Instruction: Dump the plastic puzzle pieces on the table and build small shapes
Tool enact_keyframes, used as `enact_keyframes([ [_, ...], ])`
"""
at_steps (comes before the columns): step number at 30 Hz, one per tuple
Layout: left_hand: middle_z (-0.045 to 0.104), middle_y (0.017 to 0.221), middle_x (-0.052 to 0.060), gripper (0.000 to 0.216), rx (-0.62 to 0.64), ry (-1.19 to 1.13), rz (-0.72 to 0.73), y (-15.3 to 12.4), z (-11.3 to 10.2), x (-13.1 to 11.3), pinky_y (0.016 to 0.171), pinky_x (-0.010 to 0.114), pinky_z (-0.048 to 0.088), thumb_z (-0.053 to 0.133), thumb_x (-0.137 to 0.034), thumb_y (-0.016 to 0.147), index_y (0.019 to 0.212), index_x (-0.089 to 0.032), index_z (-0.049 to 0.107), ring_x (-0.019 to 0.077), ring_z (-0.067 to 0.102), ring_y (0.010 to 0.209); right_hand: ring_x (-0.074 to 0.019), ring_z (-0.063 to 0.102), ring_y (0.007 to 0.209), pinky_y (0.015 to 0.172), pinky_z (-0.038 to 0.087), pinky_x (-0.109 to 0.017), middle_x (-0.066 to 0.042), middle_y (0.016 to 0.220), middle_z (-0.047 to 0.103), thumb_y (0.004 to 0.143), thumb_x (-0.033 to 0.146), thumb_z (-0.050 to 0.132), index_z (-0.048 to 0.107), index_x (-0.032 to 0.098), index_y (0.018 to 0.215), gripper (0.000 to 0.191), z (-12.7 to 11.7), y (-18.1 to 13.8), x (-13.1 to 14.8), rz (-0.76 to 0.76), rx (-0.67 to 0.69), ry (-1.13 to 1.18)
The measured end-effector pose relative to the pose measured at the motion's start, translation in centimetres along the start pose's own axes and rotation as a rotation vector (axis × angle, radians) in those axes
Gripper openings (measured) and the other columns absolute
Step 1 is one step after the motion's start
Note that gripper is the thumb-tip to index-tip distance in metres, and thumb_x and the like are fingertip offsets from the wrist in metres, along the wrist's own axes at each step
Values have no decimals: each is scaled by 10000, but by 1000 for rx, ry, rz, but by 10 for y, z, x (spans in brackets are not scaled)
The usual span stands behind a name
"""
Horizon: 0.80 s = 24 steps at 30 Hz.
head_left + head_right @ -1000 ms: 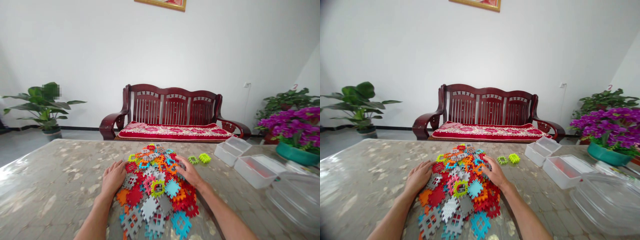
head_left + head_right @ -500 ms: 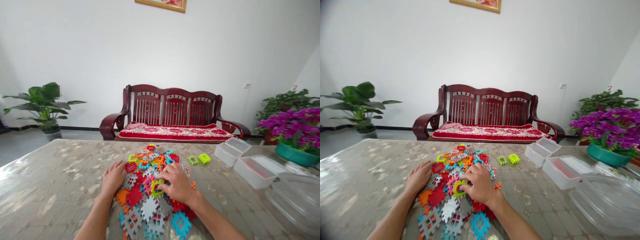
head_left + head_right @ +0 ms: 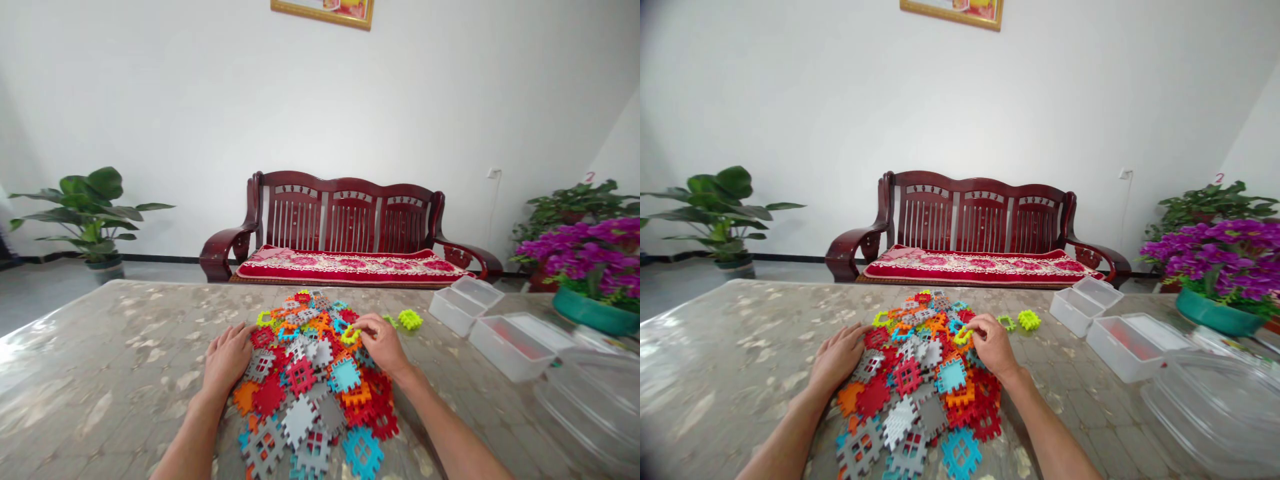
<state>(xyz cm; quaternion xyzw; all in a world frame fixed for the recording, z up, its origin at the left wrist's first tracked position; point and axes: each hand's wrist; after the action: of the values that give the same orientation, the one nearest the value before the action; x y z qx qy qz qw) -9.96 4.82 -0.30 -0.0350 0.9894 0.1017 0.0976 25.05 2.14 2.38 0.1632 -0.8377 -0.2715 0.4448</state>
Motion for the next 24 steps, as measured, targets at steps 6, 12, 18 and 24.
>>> enact_keyframes([
  [6,550,1431,19,466,-25,-26,7,0,2,2,1127,439,288,373,-220,906,1297,-322,604,246,429,1365,-201,671,947,802,565,-348,-83,1071,701,712,144,551,757,225,892,286,-2,-3,-8,91,120,30],
  [12,541,1439,27,475,-21,-8,13,0,3,2,1127,444,290,354,-224,912,1311,-311,596,246,429,1365,-226,645,1044,955,502,-404,-79,1133,689,686,218,721,764,246,940,259,-2,-4,6,58,207,-68],
  [18,534,1446,29,471,-20,5,15,3,7,5,1134,440,293,348,-234,924,1318,-311,594,239,424,1372,-215,651,1027,948,502,-388,-78,1119,689,737,219,687,748,232,948,220,1,-3,-1,29,107,-102],
  [24,541,1440,6,467,-14,25,19,6,12,9,1142,408,281,355,-247,923,1322,-320,586,227,423,1373,-256,604,1084,1010,443,-445,-111,1121,686,773,321,616,696,203,1034,297,-37,8,-42,46,-322,-282],
])
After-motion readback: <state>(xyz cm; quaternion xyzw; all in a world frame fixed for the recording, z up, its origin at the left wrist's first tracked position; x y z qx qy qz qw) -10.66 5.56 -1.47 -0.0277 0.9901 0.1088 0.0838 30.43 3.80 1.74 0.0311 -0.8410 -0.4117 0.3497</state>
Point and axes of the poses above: each hand's wrist, its own y-axis towards the middle knuckle, its own z-axis out of the palm, x = y × z
